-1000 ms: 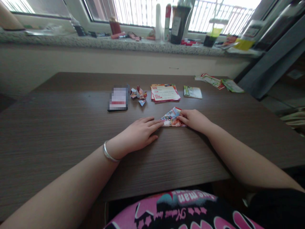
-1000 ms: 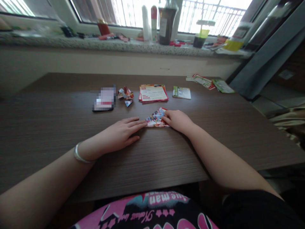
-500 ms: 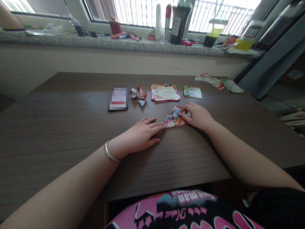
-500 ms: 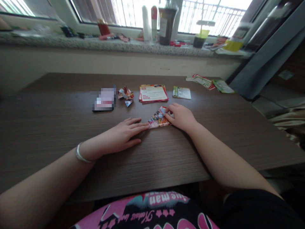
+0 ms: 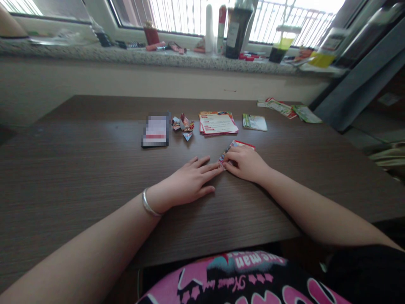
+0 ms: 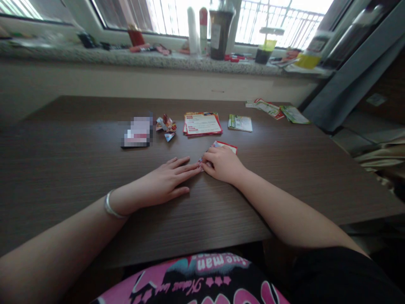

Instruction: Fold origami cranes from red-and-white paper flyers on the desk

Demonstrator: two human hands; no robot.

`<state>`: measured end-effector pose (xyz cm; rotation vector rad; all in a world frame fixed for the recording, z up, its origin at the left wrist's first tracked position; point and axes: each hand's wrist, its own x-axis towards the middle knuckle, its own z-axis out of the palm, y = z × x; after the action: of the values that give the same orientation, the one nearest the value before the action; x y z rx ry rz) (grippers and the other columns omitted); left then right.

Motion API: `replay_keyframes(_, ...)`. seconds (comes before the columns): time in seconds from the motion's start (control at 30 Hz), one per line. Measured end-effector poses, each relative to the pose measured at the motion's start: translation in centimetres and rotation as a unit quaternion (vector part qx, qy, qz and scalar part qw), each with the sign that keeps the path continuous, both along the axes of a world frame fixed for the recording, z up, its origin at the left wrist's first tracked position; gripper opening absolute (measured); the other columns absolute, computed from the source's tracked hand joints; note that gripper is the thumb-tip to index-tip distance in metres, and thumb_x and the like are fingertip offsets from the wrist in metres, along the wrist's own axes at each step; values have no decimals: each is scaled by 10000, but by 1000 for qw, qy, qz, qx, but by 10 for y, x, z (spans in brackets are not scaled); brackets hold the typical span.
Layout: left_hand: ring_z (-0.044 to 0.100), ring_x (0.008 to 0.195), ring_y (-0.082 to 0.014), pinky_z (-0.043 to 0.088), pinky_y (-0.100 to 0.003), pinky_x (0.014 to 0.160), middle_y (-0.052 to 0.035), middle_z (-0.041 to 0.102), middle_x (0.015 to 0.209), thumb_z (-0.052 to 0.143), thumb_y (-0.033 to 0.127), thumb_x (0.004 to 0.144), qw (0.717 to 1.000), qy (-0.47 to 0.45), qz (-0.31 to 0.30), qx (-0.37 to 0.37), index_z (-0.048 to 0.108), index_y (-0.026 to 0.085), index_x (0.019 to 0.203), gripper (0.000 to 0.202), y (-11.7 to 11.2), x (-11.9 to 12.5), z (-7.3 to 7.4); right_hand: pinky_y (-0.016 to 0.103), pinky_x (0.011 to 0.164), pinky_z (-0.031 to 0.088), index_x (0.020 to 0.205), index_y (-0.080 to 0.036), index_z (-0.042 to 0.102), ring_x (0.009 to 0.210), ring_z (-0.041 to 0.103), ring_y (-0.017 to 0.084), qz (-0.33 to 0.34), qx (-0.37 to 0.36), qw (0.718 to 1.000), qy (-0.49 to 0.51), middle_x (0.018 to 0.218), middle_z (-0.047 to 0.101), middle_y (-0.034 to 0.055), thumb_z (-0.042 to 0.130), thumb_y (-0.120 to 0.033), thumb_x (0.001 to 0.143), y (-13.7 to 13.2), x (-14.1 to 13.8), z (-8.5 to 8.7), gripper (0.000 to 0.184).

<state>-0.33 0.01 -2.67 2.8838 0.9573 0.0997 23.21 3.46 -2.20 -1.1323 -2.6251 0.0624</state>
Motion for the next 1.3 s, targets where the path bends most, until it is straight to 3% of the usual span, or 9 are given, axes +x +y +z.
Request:
replay_keyframes(0.17, 280, 1428, -284, 258, -437, 1161, -32, 362, 1541, 480, 415, 947, 1000, 8, -13, -15, 316, 235, 1490, 596, 1, -3, 4, 296, 738, 399, 802, -177, 643, 815, 569, 178, 13, -47, 998, 48, 836, 639, 64, 548, -345, 893, 8, 5, -6, 213)
replay_keyframes(0.37, 404, 1351, -286, 343, -413, 1115, -74, 495, 1446, 509, 394, 934, 1000, 4, -7, 18, 414, 183, 1431, 549, -3, -1, 11, 301, 744, 412, 785, -182, 634, 822, 567, 181, 21, -70, 995, 66, 837, 630, 62, 567, -347, 884, 11, 8, -8, 203)
replay_keyframes(0.53, 532, 1229, -248, 438, -369, 1025, -78, 591, 1331, 535, 331, 921, 998, 3, -16, 55, 485, 211, 1366, 464, -3, 2, 16, 288, 733, 411, 776, -187, 629, 822, 563, 172, 2, -84, 994, 67, 842, 623, 49, 587, -326, 874, 13, 7, -10, 175)
replay_keyframes(0.83, 573, 1169, -241, 487, -371, 977, -84, 600, 1308, 513, 332, 925, 997, 14, 8, 74, 519, 190, 1333, 432, -5, 4, 14, 283, 720, 395, 745, -186, 609, 812, 577, 171, -34, -77, 996, 26, 849, 647, 44, 586, -349, 879, 18, 3, -11, 212)
replay_keyframes(1.03, 611, 1064, -236, 516, -368, 919, -92, 635, 1186, 505, 324, 926, 997, 17, 25, 73, 571, 163, 1255, 372, -7, 7, 14, 274, 696, 388, 739, -189, 621, 781, 584, 166, -52, -83, 995, 22, 835, 667, 39, 602, -381, 869, 21, 2, -12, 233)
replay_keyframes(1.3, 596, 1079, -239, 503, -370, 945, -85, 632, 1166, 519, 334, 920, 998, 8, 18, 62, 580, 172, 1240, 364, -6, 7, 15, 279, 703, 378, 784, -190, 639, 810, 590, 179, -56, -66, 996, -15, 872, 680, 54, 574, -401, 889, 20, 0, -10, 244)
